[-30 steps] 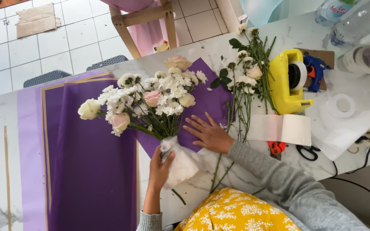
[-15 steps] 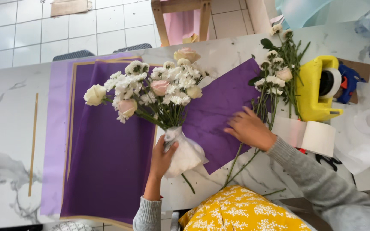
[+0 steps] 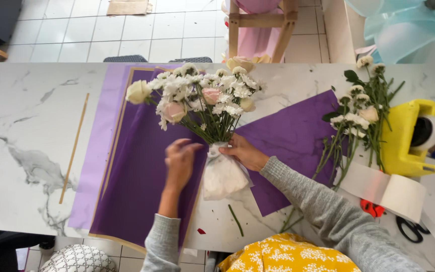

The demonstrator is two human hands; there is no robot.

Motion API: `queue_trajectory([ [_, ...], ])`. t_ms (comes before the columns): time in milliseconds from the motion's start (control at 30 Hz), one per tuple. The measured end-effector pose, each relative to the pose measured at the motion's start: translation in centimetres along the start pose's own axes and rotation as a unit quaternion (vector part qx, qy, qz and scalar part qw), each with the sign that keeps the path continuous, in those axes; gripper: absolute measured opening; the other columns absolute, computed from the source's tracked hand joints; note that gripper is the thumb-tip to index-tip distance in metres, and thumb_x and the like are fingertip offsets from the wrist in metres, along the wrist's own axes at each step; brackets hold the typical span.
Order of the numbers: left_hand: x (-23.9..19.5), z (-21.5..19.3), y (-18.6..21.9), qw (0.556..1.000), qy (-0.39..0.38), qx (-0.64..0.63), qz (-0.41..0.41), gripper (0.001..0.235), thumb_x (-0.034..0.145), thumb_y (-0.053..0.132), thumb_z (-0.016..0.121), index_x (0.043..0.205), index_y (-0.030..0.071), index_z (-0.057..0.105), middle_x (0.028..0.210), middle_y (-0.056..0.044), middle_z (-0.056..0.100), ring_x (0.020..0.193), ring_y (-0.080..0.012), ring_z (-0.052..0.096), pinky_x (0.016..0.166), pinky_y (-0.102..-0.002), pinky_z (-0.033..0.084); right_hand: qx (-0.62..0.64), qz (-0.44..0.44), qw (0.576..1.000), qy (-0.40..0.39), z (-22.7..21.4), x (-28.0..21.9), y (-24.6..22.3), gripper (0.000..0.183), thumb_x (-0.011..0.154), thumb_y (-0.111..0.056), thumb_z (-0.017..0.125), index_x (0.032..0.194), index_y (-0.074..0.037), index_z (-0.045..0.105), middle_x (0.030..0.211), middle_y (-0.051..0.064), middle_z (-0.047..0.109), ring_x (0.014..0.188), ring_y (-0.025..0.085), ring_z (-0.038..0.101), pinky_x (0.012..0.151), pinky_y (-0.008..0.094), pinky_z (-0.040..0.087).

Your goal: The person prepares purple wrapping paper for a bouquet of white and pink flowers using shears.

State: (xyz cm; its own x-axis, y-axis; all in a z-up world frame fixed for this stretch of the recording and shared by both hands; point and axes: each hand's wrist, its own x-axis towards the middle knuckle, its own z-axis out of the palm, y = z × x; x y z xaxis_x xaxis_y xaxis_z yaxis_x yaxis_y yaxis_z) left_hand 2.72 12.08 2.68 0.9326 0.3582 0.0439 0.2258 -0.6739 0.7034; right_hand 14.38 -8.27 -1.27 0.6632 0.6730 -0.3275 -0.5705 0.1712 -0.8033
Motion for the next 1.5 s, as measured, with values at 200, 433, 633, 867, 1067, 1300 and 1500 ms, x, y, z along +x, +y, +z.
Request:
queue_trajectory([
  [200,3.3,-4.7,-18.5,0.928,0.177,0.273,-0.179,0.076,0.090,0.037,0.076,0.153,0.015,0.040,0.141,-0.020,0.051,0.136,-0.0430,0.045,0.108,-0.070,0.032,-0.032,-0.002,0.999,-0.027,2.0,1.3,-2.6,0.062,0.083,-0.007,0.082,0.138,-0.001,0.053,0.115,0.009,0.065,0.100,0.027,0.073,0.080,0.042,0.065],
  [433,1.4,-3.7,-15.5,0.942,0.107,0.280,-0.153,0.035,0.099,0.030,0.066,0.132,0.021,0.059,0.109,-0.007,0.068,0.105,-0.0324,0.068,0.091,-0.052,0.051,-0.026,-0.010,0.999,-0.028,4.8,5.9,-3.4,0.065,0.084,-0.009,0.082,0.141,-0.003,0.053,0.113,0.011,0.067,0.099,0.025,0.072,0.080,0.041,0.065],
  [633,-0.9,-1.4,-10.0,0.955,-0.060,0.153,-0.248,0.017,0.095,0.041,0.063,0.111,0.038,0.069,0.106,0.003,0.078,0.103,-0.0297,0.074,0.084,-0.047,0.057,0.010,-0.006,0.998,-0.066,8.7,8.1,-4.5,0.060,0.087,-0.009,0.079,0.142,-0.002,0.055,0.113,0.008,0.069,0.101,0.023,0.072,0.083,0.040,0.064],
  [867,-2.6,-3.9,-5.1,0.963,-0.061,0.061,-0.254,0.024,0.095,0.028,0.065,0.117,0.021,0.072,0.115,-0.011,0.076,0.114,-0.0384,0.069,0.094,-0.051,0.055,-0.041,-0.013,0.998,-0.050,5.7,12.0,-1.7,0.062,0.089,-0.013,0.079,0.144,-0.003,0.052,0.123,0.011,0.067,0.112,0.023,0.066,0.092,0.039,0.059],
  [1067,-3.7,-4.7,-6.8,0.957,-0.082,0.060,-0.270,0.023,0.095,0.035,0.068,0.115,0.024,0.073,0.114,-0.009,0.077,0.116,-0.0348,0.069,0.096,-0.049,0.055,-0.075,-0.004,0.996,-0.053,4.2,12.9,-0.9,0.067,0.092,-0.017,0.079,0.149,-0.004,0.048,0.130,0.013,0.064,0.121,0.025,0.063,0.096,0.041,0.058],
  [1300,-4.4,-3.8,-5.4,0.961,-0.098,-0.007,-0.259,0.034,0.090,0.033,0.072,0.119,0.014,0.072,0.116,-0.019,0.075,0.115,-0.0400,0.068,0.095,-0.051,0.055,-0.056,-0.006,0.997,-0.055,7.4,14.6,-0.5,0.062,0.090,-0.017,0.081,0.144,-0.002,0.052,0.124,0.011,0.066,0.113,0.023,0.065,0.092,0.040,0.059],
  [1500,-6.1,-2.6,-3.8,0.955,-0.090,-0.063,-0.275,0.042,0.089,0.036,0.074,0.121,0.008,0.072,0.117,-0.024,0.073,0.116,-0.0419,0.067,0.095,-0.051,0.056,-0.062,-0.011,0.996,-0.070,9.3,17.7,3.3,0.056,0.090,-0.022,0.083,0.134,-0.004,0.054,0.119,0.008,0.065,0.108,0.019,0.064,0.087,0.036,0.060],
])
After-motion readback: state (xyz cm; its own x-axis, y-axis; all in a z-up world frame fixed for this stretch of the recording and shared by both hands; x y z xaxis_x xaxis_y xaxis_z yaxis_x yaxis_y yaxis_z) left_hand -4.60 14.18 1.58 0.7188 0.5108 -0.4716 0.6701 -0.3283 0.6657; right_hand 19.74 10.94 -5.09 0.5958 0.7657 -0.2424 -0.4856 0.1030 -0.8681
